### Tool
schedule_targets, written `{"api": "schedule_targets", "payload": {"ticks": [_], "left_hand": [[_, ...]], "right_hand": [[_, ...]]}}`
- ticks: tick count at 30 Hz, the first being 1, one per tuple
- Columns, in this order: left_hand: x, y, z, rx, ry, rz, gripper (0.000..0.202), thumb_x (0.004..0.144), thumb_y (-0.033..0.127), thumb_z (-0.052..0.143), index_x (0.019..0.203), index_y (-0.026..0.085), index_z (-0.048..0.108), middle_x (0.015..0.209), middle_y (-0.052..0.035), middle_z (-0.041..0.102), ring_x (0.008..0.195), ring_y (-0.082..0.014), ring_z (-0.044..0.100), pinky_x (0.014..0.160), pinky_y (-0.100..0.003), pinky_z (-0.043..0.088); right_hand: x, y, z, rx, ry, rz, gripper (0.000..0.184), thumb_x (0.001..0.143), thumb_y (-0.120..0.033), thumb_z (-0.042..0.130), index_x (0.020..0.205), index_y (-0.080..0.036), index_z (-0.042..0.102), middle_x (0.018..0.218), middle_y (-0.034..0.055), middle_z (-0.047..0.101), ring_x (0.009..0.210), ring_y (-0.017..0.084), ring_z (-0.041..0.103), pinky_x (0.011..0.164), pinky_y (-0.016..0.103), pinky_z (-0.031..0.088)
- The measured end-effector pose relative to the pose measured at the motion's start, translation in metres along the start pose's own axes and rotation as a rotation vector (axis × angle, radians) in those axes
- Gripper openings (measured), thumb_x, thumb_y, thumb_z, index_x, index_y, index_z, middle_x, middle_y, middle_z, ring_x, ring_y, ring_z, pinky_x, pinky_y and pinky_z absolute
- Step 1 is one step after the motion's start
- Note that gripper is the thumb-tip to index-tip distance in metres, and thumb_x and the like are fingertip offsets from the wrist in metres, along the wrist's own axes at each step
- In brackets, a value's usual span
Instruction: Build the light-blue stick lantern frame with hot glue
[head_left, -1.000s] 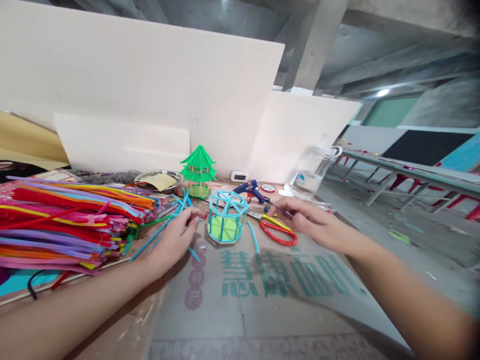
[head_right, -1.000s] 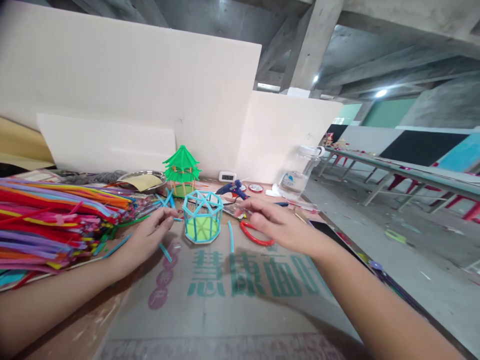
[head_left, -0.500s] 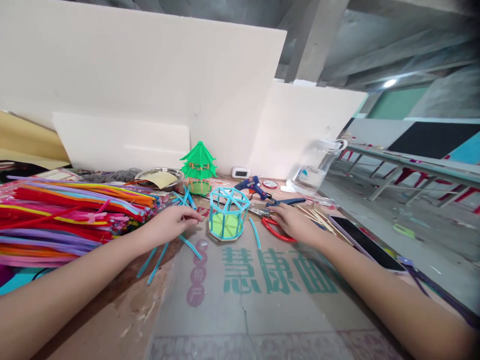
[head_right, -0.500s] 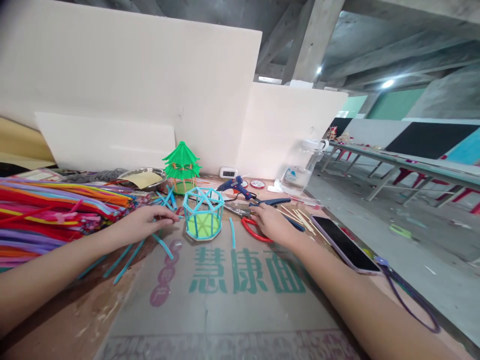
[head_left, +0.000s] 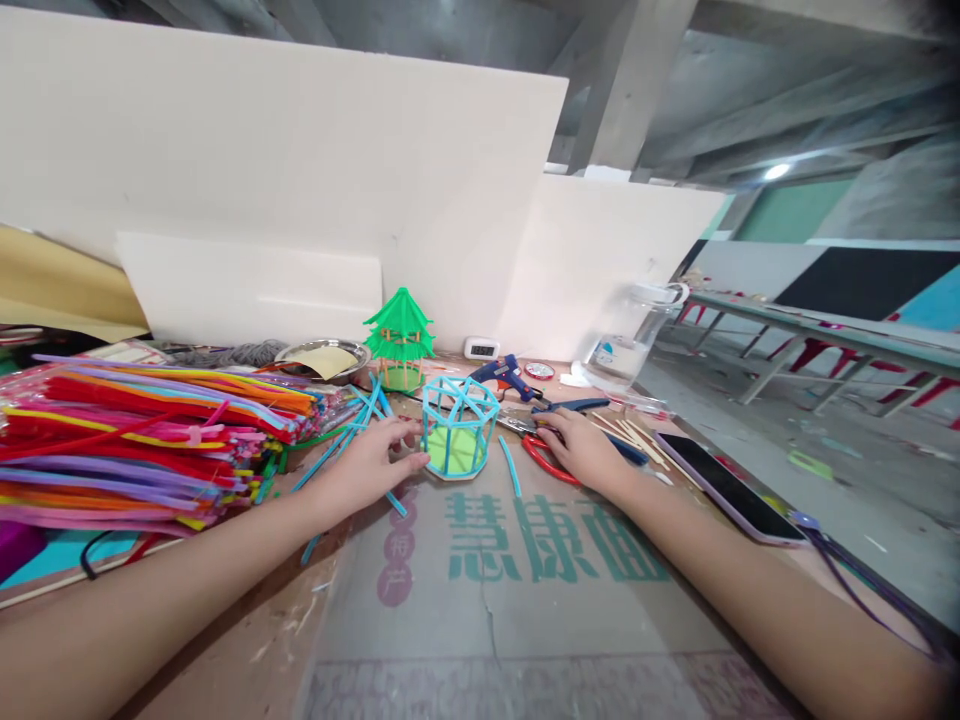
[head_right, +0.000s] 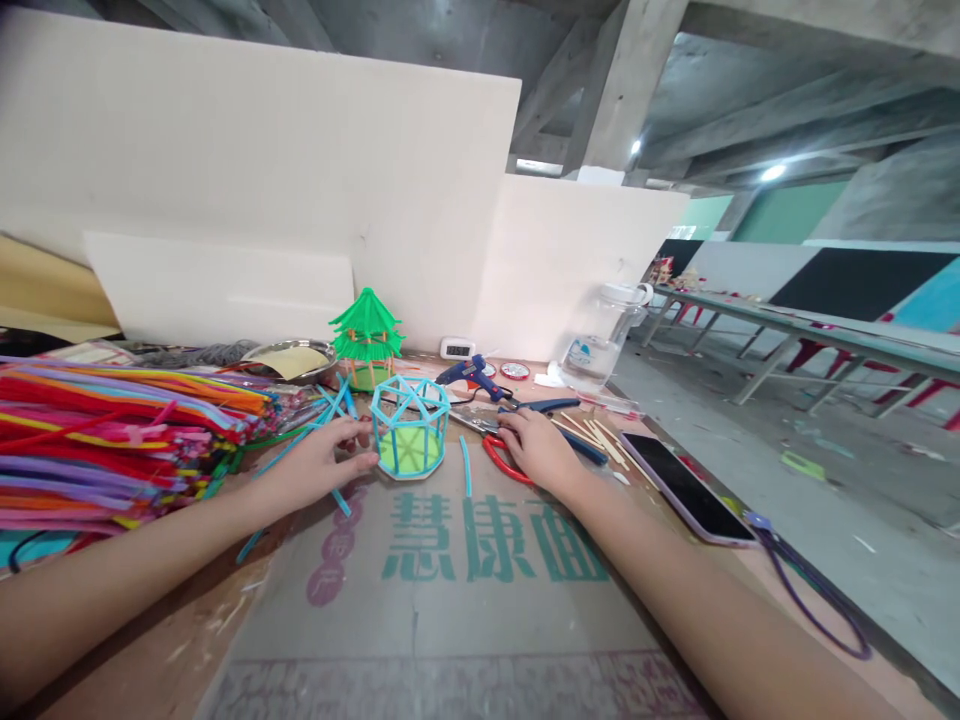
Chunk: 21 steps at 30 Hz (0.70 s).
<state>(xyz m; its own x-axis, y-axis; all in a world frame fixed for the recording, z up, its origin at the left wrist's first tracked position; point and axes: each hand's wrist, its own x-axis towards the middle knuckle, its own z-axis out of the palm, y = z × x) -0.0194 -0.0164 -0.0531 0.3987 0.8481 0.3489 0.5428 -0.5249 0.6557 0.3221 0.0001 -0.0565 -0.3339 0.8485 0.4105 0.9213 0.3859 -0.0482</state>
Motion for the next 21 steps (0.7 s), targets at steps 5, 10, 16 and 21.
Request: {"api": "schedule_targets", "payload": {"ticks": [5, 10, 16, 21], "left_hand": [[-0.006, 0.004, 0.0, 0.058, -0.054, 0.114, 0.024, 0.088, 0.037, 0.058, 0.08, 0.019, 0.071, 0.091, -0.006, 0.064, 0.096, -0.0231, 0.059, 0.088, -0.035, 0.045], [-0.013, 0.009, -0.003, 0.066, -0.068, 0.196, 0.032, 0.092, 0.037, 0.052, 0.07, 0.019, 0.066, 0.084, -0.0038, 0.064, 0.089, -0.0202, 0.057, 0.083, -0.032, 0.043], [-0.01, 0.004, -0.002, 0.046, 0.106, 0.051, 0.025, 0.091, 0.042, 0.05, 0.084, 0.019, 0.056, 0.084, -0.0032, 0.06, 0.081, -0.0196, 0.057, 0.075, -0.032, 0.045], [-0.01, -0.002, 0.004, 0.053, 0.088, 0.048, 0.027, 0.085, 0.04, 0.059, 0.101, 0.018, 0.056, 0.099, -0.0064, 0.062, 0.09, -0.0216, 0.059, 0.079, -0.033, 0.047]], "right_hand": [[0.0, -0.008, -0.007, -0.032, 0.069, 0.01, 0.033, 0.096, -0.028, 0.047, 0.121, -0.013, 0.061, 0.111, 0.0163, 0.064, 0.1, 0.027, 0.059, 0.09, 0.041, 0.044], [-0.001, -0.04, -0.022, 0.109, 0.071, 0.003, 0.021, 0.095, -0.032, 0.049, 0.088, -0.017, 0.061, 0.091, 0.0096, 0.065, 0.09, 0.023, 0.057, 0.082, 0.035, 0.044], [-0.008, -0.069, -0.023, 0.059, -0.118, -0.024, 0.026, 0.087, -0.044, 0.062, 0.082, -0.018, 0.061, 0.084, 0.0067, 0.064, 0.084, 0.023, 0.055, 0.076, 0.035, 0.04], [-0.008, -0.071, -0.023, -0.028, -0.154, -0.04, 0.012, 0.087, -0.017, 0.055, 0.077, -0.018, 0.061, 0.085, 0.0084, 0.066, 0.085, 0.023, 0.056, 0.078, 0.034, 0.039]]}}
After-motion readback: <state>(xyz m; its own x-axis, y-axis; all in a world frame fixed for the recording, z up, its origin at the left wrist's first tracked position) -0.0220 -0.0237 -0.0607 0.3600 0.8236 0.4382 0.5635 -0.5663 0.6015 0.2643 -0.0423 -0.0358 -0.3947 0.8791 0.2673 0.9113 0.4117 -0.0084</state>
